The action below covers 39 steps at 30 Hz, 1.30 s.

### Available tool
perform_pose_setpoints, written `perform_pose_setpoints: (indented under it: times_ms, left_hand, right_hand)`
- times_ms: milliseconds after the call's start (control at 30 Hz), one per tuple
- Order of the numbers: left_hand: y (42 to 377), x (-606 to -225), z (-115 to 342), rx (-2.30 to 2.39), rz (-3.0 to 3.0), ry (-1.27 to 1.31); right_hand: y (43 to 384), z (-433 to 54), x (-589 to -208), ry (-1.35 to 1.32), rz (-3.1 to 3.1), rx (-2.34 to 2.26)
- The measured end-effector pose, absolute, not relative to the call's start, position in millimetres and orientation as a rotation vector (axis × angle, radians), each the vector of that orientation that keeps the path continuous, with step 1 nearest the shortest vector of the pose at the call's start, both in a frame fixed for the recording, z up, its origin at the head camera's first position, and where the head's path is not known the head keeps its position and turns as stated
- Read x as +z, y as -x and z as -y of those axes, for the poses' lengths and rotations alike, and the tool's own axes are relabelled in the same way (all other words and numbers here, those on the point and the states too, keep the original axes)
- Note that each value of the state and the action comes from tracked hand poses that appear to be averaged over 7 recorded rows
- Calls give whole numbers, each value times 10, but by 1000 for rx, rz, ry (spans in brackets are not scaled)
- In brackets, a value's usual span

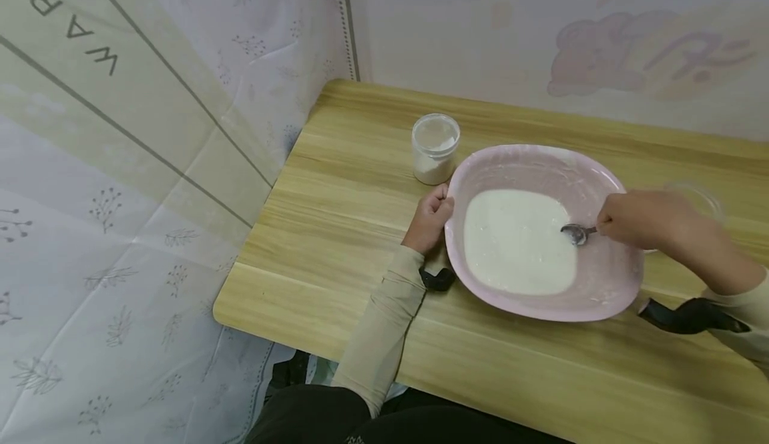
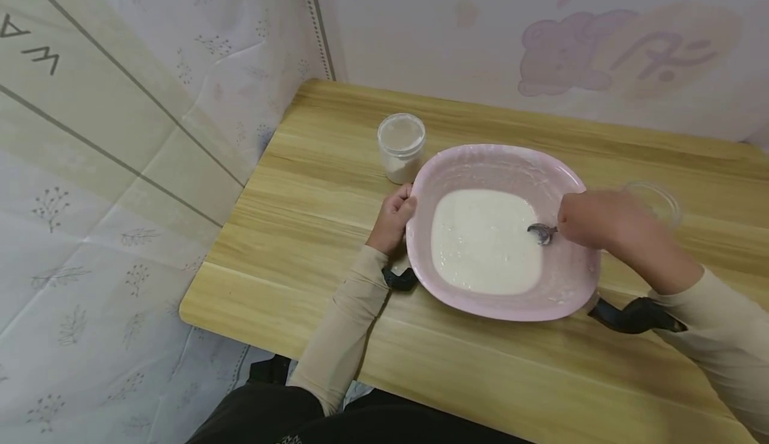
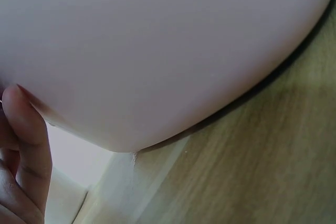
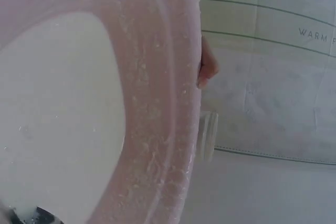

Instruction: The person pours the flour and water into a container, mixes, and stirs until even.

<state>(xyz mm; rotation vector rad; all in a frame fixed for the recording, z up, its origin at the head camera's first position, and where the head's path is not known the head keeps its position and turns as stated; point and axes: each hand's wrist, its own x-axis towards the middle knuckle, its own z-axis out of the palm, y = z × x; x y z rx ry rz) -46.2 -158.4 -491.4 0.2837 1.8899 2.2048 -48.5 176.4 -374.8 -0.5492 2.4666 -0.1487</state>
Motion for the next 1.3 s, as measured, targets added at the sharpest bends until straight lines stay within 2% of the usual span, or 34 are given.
perform_pose_setpoints:
  times_ms: [433,767,1100,1300]
  left_hand:
    - [477,-4899,1545,2197,-1882,-287]
    - [485,-4914,1550,2206,-1892,-314]
    - [480,-4908,1552,2195,-1911,-325]
    - [478,-4928,1564,2200,-1906,-310]
  right_hand:
    - [514,-1695,-3706,544,-2463,-245]
    - [619,-1584,-3880,572,-2467,-344]
    - [690,-1755,-3831,447,-2461,-329]
    - [723,-1783,-3850,460,-2517,-253]
